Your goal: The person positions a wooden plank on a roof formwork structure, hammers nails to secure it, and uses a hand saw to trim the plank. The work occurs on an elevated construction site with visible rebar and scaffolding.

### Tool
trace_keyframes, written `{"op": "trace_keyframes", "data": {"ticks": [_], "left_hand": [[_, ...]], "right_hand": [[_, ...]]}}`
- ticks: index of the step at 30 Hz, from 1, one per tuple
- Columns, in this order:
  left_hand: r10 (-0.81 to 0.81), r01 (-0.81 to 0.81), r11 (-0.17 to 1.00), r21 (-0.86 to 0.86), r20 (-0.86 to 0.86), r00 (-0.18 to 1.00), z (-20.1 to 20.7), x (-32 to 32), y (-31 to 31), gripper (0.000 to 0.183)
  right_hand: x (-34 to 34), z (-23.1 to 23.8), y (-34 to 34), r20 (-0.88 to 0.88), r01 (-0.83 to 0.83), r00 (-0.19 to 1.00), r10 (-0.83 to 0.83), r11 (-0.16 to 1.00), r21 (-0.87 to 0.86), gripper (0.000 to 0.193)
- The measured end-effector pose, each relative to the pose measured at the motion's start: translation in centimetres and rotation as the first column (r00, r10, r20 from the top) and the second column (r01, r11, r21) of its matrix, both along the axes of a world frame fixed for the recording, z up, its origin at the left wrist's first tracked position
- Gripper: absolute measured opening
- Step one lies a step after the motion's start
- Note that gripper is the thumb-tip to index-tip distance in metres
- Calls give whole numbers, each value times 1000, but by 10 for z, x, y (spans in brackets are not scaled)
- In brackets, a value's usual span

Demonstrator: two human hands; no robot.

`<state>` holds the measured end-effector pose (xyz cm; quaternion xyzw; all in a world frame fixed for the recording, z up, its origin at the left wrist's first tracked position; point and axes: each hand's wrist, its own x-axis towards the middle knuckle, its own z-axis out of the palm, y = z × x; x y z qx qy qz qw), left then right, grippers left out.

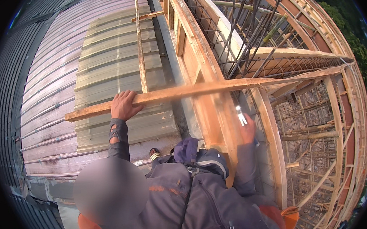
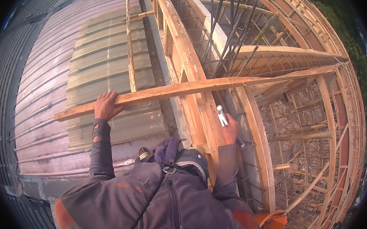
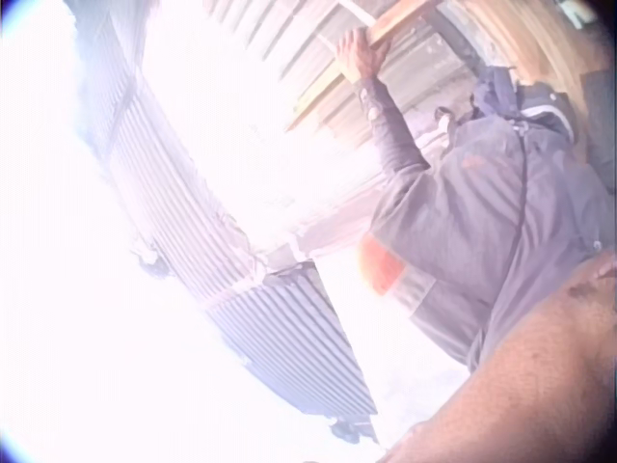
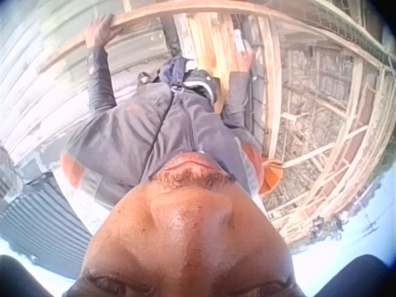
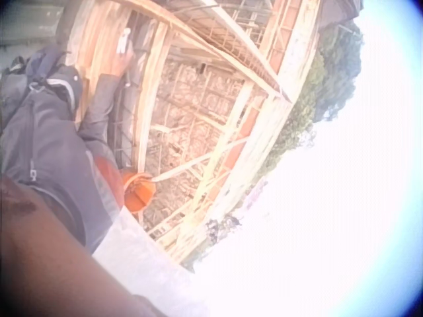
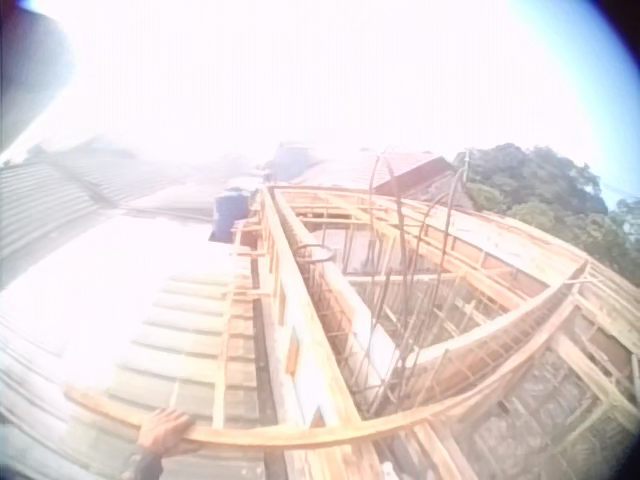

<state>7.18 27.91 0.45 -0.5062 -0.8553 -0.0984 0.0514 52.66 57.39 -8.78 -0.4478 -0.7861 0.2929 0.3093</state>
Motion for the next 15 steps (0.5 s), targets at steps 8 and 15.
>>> {"op": "trace_keyframes", "data": {"ticks": [8,15], "left_hand": [[22,-21,1000,-11,10,1000,8,1,7,52],[23,20,977,-213,195,981,0,-13,31,91]], "right_hand": [[-8,5,-7,-40,72,997,-67,989,128,19],[-9,-23,10,-11,-12,1000,13,988,155,31]]}}
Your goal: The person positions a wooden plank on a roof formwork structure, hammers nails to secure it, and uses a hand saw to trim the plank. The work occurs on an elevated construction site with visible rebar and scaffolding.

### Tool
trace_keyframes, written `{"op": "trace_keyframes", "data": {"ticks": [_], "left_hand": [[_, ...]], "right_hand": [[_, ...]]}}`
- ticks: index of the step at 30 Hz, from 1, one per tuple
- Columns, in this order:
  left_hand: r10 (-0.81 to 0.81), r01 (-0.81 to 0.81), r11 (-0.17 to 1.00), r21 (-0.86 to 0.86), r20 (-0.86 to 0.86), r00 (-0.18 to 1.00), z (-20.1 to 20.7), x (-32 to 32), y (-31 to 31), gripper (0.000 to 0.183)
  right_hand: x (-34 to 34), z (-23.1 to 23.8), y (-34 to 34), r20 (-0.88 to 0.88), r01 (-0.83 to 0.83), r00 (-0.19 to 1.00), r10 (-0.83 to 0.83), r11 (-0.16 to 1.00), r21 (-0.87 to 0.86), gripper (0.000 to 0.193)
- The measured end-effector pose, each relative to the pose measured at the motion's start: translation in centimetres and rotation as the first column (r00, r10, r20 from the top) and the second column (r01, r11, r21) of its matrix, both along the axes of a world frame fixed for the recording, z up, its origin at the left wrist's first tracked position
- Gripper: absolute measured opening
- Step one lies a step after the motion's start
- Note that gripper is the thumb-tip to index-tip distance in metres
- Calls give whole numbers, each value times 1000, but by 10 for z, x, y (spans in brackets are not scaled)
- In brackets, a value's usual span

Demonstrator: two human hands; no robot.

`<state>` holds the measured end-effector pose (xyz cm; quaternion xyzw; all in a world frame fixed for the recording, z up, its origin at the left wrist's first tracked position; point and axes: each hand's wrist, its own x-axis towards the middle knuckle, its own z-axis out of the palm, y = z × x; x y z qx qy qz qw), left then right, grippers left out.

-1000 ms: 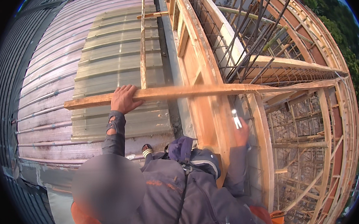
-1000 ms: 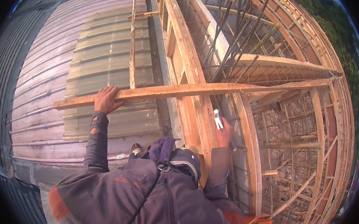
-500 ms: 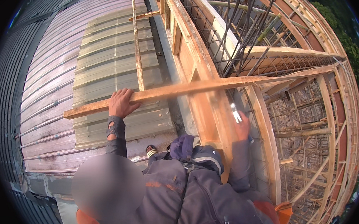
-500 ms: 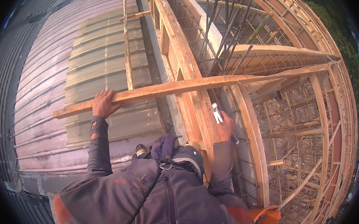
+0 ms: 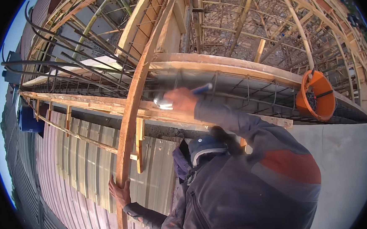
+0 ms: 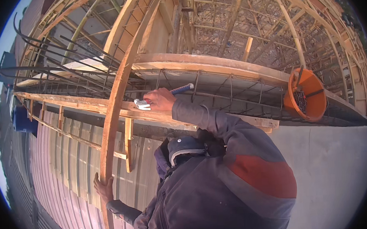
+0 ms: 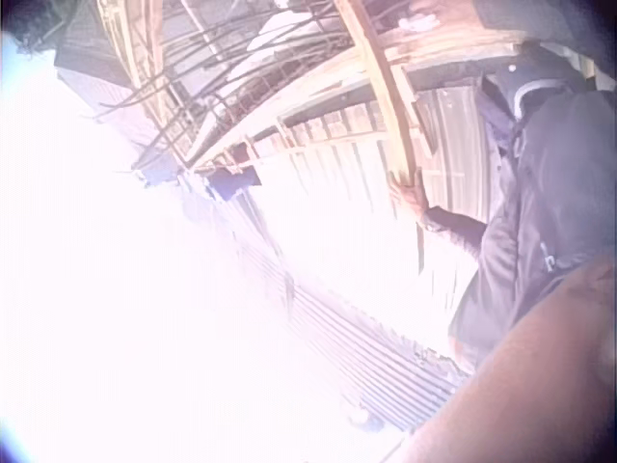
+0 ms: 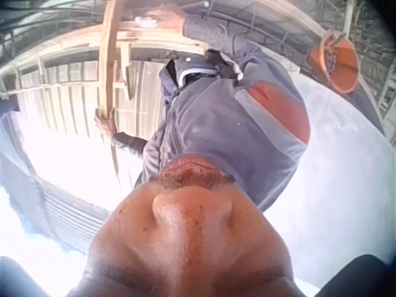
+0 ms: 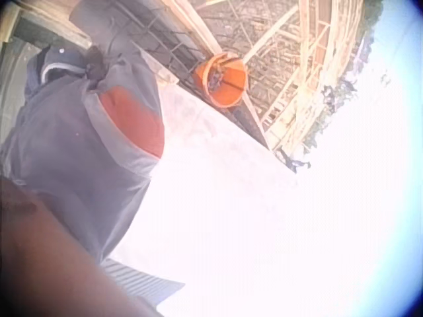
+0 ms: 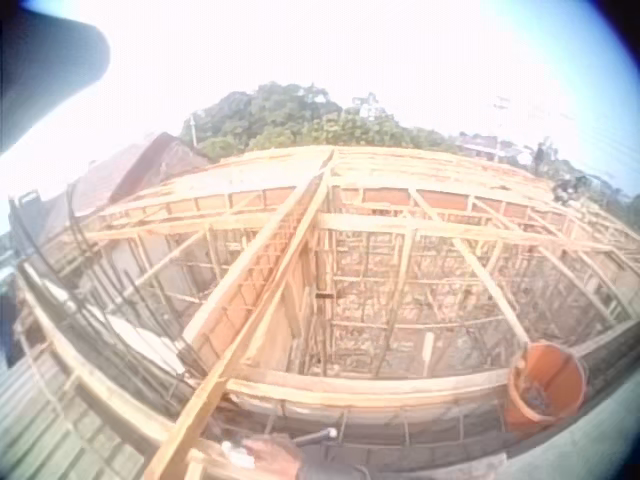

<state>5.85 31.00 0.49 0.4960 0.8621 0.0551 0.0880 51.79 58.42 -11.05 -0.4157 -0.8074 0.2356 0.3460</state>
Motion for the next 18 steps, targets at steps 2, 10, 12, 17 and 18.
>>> {"op": "trace_keyframes", "data": {"ticks": [2,10,12,17,18], "left_hand": [[-99,98,991,92,4,995,10,15,22,89],[-511,322,758,568,209,834,53,212,231,48],[-612,409,711,572,217,760,39,260,281,49],[-668,484,723,493,320,672,7,305,393,53],[-627,338,756,561,471,620,8,325,408,55]], "right_hand": [[-6,8,-5,-42,-3,999,1,998,-58,24],[-30,5,-17,-52,74,996,-74,997,-6,23],[-39,-6,-15,-96,128,987,-125,991,27,13],[-4,42,-1,-373,105,920,-123,992,-68,33],[11,44,8,-446,162,879,-170,985,-57,35]]}}
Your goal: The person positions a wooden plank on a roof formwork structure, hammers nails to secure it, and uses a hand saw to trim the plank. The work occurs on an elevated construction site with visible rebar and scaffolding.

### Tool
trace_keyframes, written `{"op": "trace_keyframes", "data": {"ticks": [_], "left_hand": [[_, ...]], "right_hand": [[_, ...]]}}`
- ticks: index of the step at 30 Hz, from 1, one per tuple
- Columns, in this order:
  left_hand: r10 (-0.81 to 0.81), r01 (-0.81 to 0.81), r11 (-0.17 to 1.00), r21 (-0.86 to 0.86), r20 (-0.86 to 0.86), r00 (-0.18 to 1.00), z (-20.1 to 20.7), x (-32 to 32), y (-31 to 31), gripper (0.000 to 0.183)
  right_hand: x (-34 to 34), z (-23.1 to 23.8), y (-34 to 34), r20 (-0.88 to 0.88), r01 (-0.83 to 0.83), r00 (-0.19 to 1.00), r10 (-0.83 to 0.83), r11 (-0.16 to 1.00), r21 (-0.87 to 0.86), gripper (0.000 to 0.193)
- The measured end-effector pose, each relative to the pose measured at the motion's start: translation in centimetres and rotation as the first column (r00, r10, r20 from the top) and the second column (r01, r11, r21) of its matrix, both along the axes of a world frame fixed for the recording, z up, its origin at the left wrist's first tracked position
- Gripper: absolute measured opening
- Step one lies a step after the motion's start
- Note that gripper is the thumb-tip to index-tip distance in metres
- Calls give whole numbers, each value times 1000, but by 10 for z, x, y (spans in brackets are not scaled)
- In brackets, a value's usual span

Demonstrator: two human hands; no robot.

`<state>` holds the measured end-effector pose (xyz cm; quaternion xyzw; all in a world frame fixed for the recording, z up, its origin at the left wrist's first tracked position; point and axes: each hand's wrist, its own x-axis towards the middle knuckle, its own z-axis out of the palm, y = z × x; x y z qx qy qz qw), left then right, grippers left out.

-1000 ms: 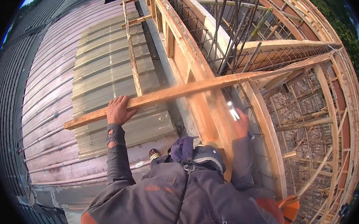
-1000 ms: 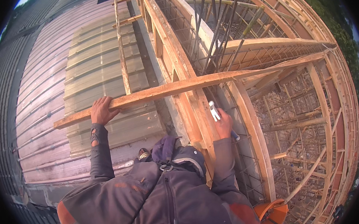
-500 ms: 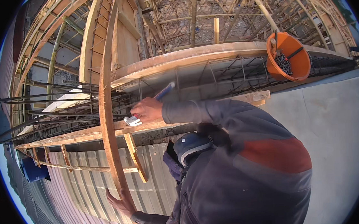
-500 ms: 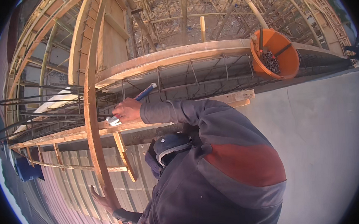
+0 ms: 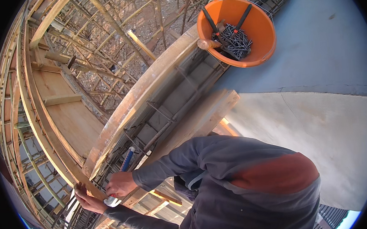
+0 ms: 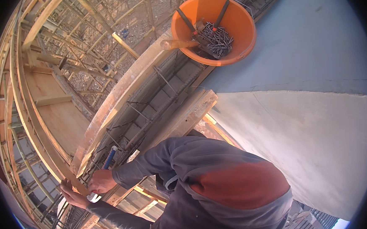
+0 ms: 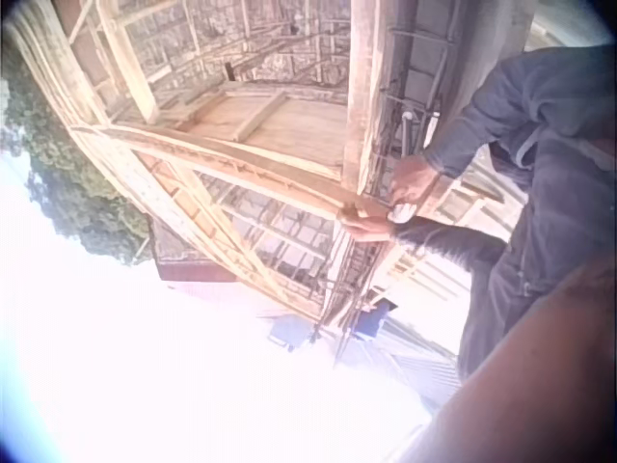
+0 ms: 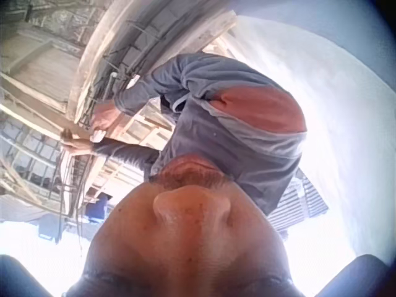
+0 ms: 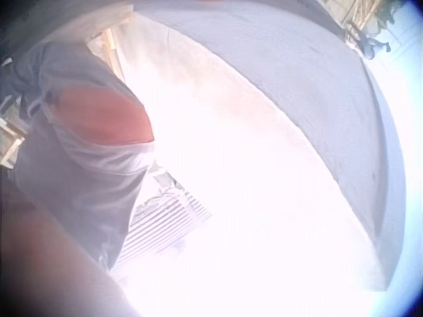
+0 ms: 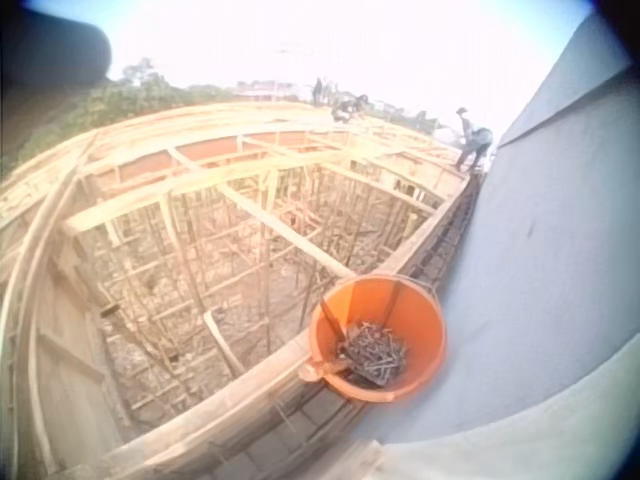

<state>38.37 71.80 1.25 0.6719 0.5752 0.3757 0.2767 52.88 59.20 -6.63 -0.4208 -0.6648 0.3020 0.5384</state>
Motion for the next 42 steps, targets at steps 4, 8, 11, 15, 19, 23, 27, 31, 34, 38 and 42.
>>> {"op": "trace_keyframes", "data": {"ticks": [4,8,11,15,19,23,27,31,34,38,42], "left_hand": [[50,-20,997,-74,423,905,-30,59,55,63],[-110,162,976,-143,319,941,-65,142,33,63],[-213,274,950,-147,336,918,-90,208,8,60],[-313,415,871,-263,353,882,-108,238,-8,60],[-363,468,822,-325,335,869,-122,243,1,54],[-414,446,887,-121,218,884,-188,225,18,51],[-461,520,829,-206,274,844,-182,228,0,50],[-430,520,833,-192,368,825,-201,219,8,49],[-329,504,822,-265,502,800,-179,229,-5,42],[-206,522,778,-349,643,737,-162,227,-4,34],[-72,500,763,-409,716,695,-144,229,-6,26]], "right_hand": [[74,10,36,-316,196,931,-181,980,15,31],[154,28,44,-833,21,510,-214,971,-236,38],[191,-11,54,-896,85,290,-335,942,-325,46],[211,-48,69,-838,220,268,-475,877,-427,43],[205,-39,78,-682,388,421,-599,798,-462,43],[189,-42,87,-368,507,625,-689,716,-480,46],[186,-54,90,-117,799,540,-834,551,-239,51],[187,-52,84,-82,554,730,-678,658,-510,51],[183,-57,81,-88,649,682,-726,656,-385,55],[184,-43,70,-101,544,763,-639,718,-434,56],[178,-40,68,69,545,796,-601,664,-512,71]]}}
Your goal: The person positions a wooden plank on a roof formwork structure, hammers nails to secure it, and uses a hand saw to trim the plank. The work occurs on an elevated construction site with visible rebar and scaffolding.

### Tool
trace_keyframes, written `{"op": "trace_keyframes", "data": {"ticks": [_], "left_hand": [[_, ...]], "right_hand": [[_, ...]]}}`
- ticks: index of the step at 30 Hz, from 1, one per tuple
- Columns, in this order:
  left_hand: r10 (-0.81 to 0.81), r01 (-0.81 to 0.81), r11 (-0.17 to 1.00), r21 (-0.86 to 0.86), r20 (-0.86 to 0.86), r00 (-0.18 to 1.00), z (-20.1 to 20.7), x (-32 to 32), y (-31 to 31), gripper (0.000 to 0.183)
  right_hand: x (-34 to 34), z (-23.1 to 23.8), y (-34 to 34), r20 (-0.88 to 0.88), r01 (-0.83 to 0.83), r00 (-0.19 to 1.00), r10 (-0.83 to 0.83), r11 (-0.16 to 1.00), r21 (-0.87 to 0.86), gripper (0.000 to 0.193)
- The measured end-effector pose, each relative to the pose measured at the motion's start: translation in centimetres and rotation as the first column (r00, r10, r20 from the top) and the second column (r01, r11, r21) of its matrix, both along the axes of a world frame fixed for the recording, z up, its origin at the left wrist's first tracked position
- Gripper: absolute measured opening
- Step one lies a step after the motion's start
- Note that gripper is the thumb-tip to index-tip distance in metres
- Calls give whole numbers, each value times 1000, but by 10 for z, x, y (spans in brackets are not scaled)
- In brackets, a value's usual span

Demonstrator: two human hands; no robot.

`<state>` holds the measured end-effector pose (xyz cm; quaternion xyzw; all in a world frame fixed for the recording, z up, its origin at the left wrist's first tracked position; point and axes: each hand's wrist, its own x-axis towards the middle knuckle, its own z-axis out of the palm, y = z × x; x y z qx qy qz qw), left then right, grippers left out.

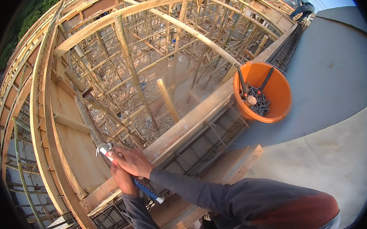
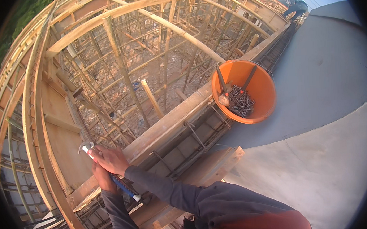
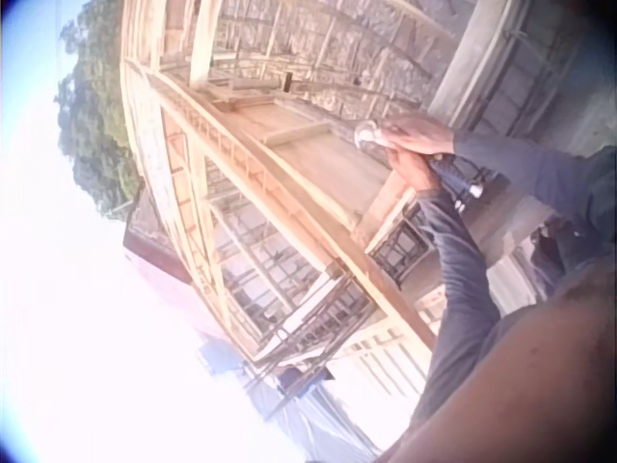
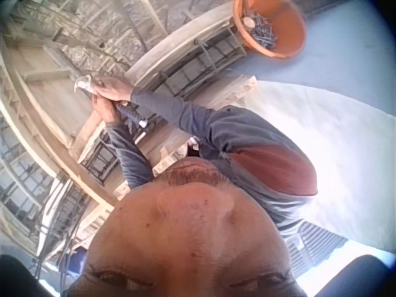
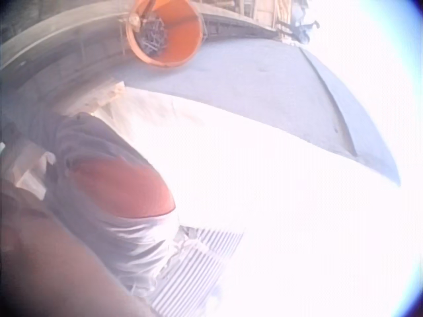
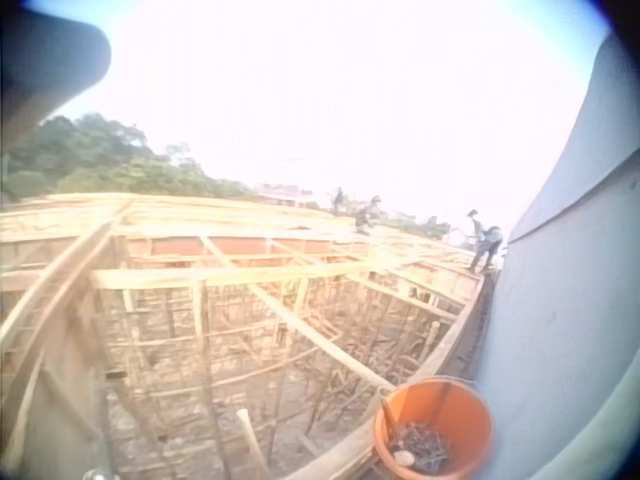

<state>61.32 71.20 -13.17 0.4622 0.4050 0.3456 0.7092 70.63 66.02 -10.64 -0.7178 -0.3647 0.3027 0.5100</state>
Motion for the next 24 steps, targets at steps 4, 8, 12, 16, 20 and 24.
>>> {"op": "trace_keyframes", "data": {"ticks": [4,8,12,16,20,24], "left_hand": [[59,-51,996,-73,106,993,-3,-6,3,21],[107,-88,990,-114,173,979,-3,-7,6,18],[113,-61,981,-186,288,951,-5,-10,10,17],[189,-67,929,-365,309,932,-26,-20,18,21],[186,-60,905,-420,264,946,-28,-23,19,22],[179,-47,903,-427,276,944,-24,-25,15,16]], "right_hand": [[-4,2,-3,130,-58,989,72,993,-106,85],[-7,-1,-1,114,-133,984,138,990,-45,62],[-15,1,-3,265,-46,963,40,999,18,51],[-20,-7,-1,309,-67,948,79,997,-48,43],[-22,-12,-4,341,-52,938,52,999,-11,42],[-17,-2,-7,331,-128,931,156,986,-107,45]]}}
